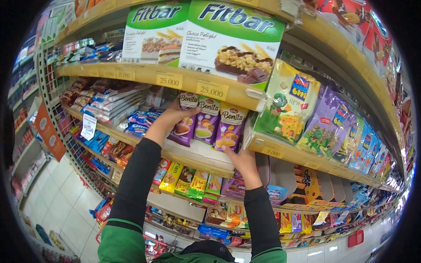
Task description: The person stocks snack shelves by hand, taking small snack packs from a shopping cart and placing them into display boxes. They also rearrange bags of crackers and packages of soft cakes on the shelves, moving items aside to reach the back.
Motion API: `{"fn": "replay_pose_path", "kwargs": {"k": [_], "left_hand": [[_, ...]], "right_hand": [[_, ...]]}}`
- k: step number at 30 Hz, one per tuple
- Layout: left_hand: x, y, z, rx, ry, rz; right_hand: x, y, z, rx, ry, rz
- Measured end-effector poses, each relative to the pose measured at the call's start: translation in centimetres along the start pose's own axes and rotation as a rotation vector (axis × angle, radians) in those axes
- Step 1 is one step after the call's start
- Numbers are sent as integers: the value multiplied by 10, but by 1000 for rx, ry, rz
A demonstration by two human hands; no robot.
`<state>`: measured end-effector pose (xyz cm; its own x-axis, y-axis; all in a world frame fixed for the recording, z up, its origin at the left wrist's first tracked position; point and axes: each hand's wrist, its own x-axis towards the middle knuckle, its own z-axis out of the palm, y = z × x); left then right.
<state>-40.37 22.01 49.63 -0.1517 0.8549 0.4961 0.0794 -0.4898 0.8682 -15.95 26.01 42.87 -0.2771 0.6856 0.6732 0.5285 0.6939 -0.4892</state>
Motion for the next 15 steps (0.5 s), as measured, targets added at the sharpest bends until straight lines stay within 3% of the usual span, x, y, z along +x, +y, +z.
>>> {"fn": "replay_pose_path", "kwargs": {"k": [6, 9, 12, 14, 15], "left_hand": [[6, -13, -1, 56, 76, -56], [-19, 36, -16, 319, -145, -180], [-22, 36, -33, 579, -263, -103], [-17, 14, -39, 726, -351, 1], [-22, 15, -36, 796, -323, -43]], "right_hand": [[1, -4, 0, -3, -47, 69], [0, 15, 4, 140, -56, 44], [-2, 21, -3, 167, -148, 181], [-4, 15, -3, 128, -92, 101], [-4, 11, -3, 110, -64, 58]]}}
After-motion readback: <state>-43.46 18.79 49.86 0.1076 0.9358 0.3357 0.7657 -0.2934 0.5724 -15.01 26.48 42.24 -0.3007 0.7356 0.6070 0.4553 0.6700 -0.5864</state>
